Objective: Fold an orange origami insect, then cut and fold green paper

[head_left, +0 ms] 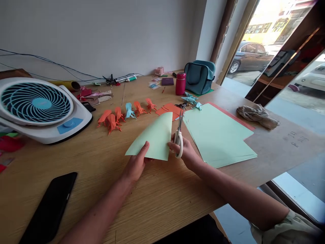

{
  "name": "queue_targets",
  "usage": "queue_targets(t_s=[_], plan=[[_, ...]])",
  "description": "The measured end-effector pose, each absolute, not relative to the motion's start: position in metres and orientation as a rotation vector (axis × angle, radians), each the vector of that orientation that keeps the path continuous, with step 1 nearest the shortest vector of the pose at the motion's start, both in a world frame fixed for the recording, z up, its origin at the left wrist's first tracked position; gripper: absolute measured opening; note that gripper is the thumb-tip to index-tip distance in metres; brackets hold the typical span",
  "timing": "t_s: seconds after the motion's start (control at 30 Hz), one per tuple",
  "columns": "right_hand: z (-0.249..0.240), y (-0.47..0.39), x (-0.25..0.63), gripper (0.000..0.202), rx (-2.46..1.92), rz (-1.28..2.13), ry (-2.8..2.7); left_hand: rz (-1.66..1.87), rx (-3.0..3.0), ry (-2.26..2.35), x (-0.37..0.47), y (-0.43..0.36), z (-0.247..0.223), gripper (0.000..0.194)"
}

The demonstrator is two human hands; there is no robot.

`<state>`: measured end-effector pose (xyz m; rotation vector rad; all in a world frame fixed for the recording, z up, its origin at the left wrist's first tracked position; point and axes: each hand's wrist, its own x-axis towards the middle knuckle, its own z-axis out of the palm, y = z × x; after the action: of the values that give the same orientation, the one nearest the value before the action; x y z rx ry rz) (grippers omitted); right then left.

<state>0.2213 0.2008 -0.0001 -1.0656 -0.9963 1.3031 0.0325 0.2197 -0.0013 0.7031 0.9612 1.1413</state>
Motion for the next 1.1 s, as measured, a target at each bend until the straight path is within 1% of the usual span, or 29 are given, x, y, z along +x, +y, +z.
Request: queue_targets(t_s=[0.2,0.27,0.33,0.47,0.53,0.63,0.97,1.1], plan=[[-0.003,0.198,0.225,0.039,-1.093,1.309,-1.151,1.271,0.611,0.911,0.03,0.231,0.006,0.036],[-0.003,0.194,0.225,0.041,-1.034,1.34,-1.225,1.307,0.591,0.881,0.027,0.235,0.011,0.035],[-0.002,0.189,0.223,0.045,-0.88,1.471,-1.257,1.357,0.601,0.845,0.023,0.238,0.015,0.035],[-0.002,0.177,0.216,0.056,-0.537,1.84,-1.281,1.468,0.626,0.786,0.016,0.242,0.021,0.037],[-0.003,0.172,0.212,0.061,-0.462,1.97,-1.309,1.501,0.614,0.77,0.014,0.243,0.022,0.038],[-0.006,0.167,0.206,0.067,-0.419,2.076,-1.323,1.527,0.616,0.74,0.011,0.245,0.023,0.037],[-0.005,0.167,0.203,0.066,-0.426,2.076,-1.267,1.542,0.672,0.711,0.01,0.243,0.022,0.043],[-0.004,0.166,0.203,0.066,-0.407,2.079,-1.286,1.557,0.668,0.706,0.01,0.243,0.022,0.041]])
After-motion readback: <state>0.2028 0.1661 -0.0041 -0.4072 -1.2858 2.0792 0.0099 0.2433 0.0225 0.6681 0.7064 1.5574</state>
